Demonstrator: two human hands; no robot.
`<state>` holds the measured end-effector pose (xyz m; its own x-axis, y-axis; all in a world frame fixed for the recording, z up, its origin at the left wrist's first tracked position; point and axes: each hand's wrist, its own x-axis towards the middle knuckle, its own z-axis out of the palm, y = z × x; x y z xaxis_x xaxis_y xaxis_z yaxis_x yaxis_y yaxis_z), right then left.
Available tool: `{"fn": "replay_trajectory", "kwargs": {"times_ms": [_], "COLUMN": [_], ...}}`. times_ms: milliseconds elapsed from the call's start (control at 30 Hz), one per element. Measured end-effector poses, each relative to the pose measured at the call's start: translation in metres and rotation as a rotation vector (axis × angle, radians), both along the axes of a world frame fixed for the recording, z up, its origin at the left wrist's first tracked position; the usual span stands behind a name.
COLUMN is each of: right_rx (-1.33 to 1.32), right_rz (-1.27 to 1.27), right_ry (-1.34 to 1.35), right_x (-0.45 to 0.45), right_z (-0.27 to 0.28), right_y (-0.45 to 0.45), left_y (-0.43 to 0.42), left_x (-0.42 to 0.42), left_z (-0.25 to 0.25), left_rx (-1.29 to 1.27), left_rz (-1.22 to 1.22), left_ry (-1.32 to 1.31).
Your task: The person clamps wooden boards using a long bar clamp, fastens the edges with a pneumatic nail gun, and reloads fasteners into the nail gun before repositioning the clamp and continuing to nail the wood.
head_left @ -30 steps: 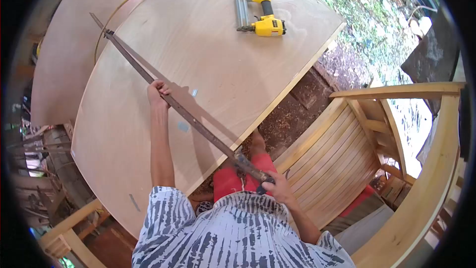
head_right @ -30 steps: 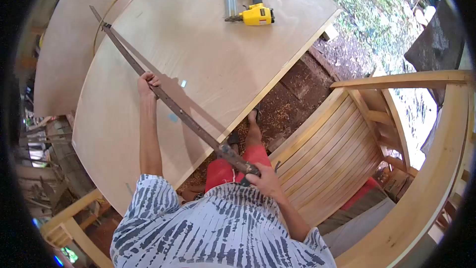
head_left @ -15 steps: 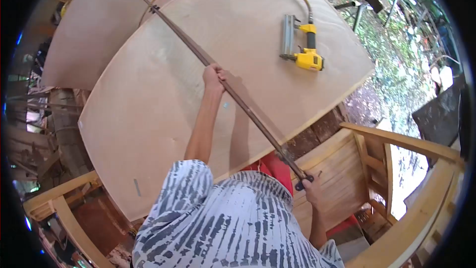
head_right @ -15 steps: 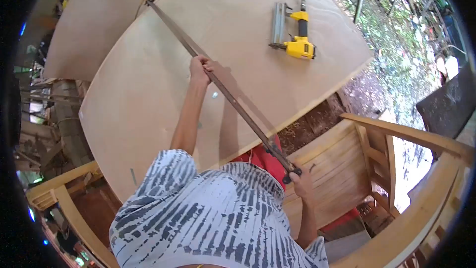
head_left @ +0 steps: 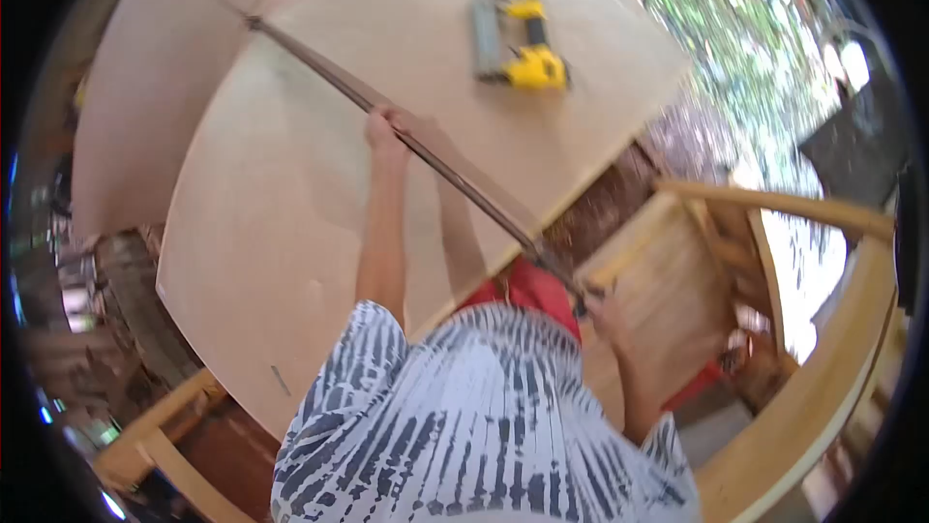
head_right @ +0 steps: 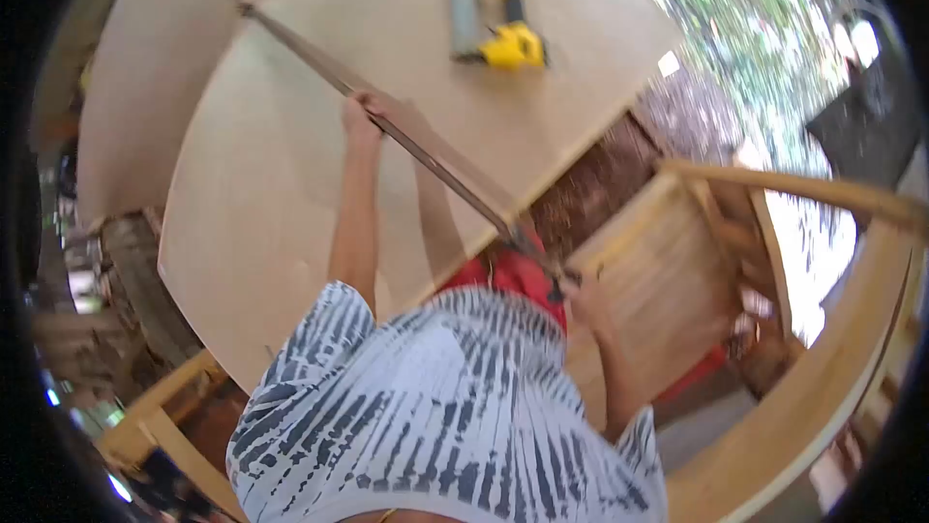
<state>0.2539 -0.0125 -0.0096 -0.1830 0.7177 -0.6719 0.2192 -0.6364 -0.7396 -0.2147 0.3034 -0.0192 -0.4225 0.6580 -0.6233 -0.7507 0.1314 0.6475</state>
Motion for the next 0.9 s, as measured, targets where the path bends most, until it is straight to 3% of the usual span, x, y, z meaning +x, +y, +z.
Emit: {"fn": "replay_trajectory", "kwargs": {"times_ms": [67,167,233,267,333,400,433,500,567,633,700,767,800,833,900], "right_rx": [0.055,0.103,0.103,0.111,0.126,0.145,0.169,0.098,0.029,0.104,0.314,0.620,0.645,0.136,-0.354], "right_rz": [0.119,0.197,0.264,0.246,0.256,0.267,0.259,0.278,0.305,0.261,0.170,-0.102,-0.110,-0.410,-0.689], "right_ry": [-0.042,-0.071,-0.073,-0.090,-0.073,-0.089,-0.104,-0.087,-0.057,-0.163,-0.520,-1.098,-1.083,-0.478,0.234], "right_x": [0.000,-0.004,-0.008,-0.012,-0.013,-0.011,-0.012,-0.020,-0.028,-0.031,0.000,0.034,0.034,0.035,0.016], "right_z": [0.014,0.020,0.029,0.029,0.019,-0.003,-0.007,0.020,0.054,0.065,0.005,-0.066,-0.079,-0.084,-0.070], "right_y": [0.022,0.026,0.024,0.018,0.004,-0.010,-0.020,-0.006,0.000,0.002,-0.033,-0.067,-0.061,-0.065,-0.068], "left_y": [-0.002,-0.011,-0.040,-0.056,-0.081,-0.098,-0.103,-0.100,-0.104,-0.109,-0.103,-0.100,-0.093,-0.094,-0.096], "left_x": [-0.008,-0.022,-0.018,0.000,0.018,0.027,0.038,0.051,0.037,0.039,0.042,0.054,0.049,0.048,0.052], "left_z": [-0.007,-0.024,-0.002,0.036,0.053,0.036,0.028,0.006,-0.009,-0.006,-0.044,-0.026,-0.016,-0.011,-0.010], "left_rx": [0.004,0.059,0.063,-0.057,-0.188,-0.035,-0.036,0.081,-0.027,0.136,0.010,-0.100,-0.078,-0.079,-0.100], "left_rz": [0.023,-0.034,-0.048,-0.128,-0.224,-0.362,-0.369,-0.075,-0.161,-0.258,-0.179,-0.106,-0.093,-0.085,-0.102], "left_ry": [-0.050,0.171,0.205,0.904,1.605,1.619,1.622,0.822,0.285,-0.004,0.153,0.166,0.179,0.153,0.118]}}
